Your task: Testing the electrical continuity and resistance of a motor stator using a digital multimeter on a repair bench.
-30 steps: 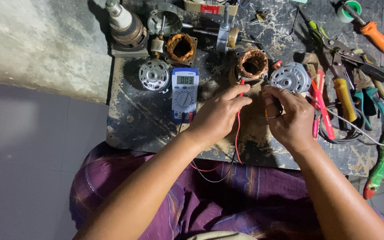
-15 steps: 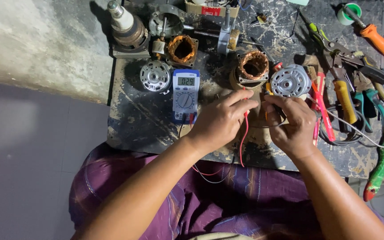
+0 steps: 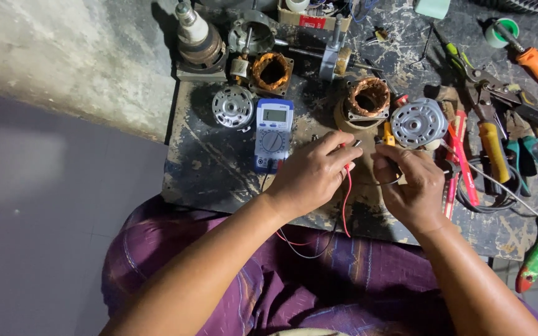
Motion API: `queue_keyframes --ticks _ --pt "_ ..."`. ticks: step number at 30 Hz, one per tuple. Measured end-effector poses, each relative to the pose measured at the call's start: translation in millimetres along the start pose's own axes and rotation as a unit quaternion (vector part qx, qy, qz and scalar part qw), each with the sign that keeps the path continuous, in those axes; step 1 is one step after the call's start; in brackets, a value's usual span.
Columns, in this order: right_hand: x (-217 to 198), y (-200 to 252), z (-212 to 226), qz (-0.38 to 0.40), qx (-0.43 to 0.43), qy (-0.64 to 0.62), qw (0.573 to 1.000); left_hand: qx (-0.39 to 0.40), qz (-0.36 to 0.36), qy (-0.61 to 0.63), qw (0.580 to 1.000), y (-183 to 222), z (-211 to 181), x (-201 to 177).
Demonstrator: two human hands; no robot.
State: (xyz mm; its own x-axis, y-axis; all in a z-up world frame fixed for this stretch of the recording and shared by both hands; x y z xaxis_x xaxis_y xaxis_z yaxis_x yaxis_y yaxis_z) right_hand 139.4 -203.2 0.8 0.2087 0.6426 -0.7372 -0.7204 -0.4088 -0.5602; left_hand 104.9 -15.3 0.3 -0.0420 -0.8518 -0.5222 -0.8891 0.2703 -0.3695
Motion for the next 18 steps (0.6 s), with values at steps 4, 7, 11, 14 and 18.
queue_keyframes --ticks 4,7,11,14,18 --pt "-3.8 -5.5 -3.2 -0.002 0.005 0.011 1.000 0.001 -0.012 -0.025 1.000 0.7 7.3 -1.9" --pt "-5.6 -9.0 -6.7 -0.013 0.029 0.001 1.000 -0.025 0.011 0.003 1.000 -1.2 3.4 -8.6" --pt "-6.0 -14.0 -1.4 -0.009 0.043 -0.006 0.999 -0.014 0.017 0.018 1.000 -4.8 10.6 -0.2" --pt "0.8 -15.5 -1.8 -0.005 0.041 -0.005 0.999 0.000 0.016 0.015 1.000 -8.8 12.7 4.8" --pt "8.5 -17.9 -5.9 -0.006 0.036 0.005 0.999 -0.021 0.026 0.026 0.999 -14.7 1.9 0.3"
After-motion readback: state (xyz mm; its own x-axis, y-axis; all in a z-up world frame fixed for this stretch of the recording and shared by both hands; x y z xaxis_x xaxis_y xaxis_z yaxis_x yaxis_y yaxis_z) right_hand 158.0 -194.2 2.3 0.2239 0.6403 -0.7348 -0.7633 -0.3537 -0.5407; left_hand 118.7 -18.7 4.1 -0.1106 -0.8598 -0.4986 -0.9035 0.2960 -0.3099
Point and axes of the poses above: each hand's wrist, its own y-axis away from the middle knuckle, its own x-axis out of the palm, z = x × y, the point moved 4 cm from there along -y, towards the middle knuckle, and after that the axes turned 15 degrees about y, right-handed, at the moved point
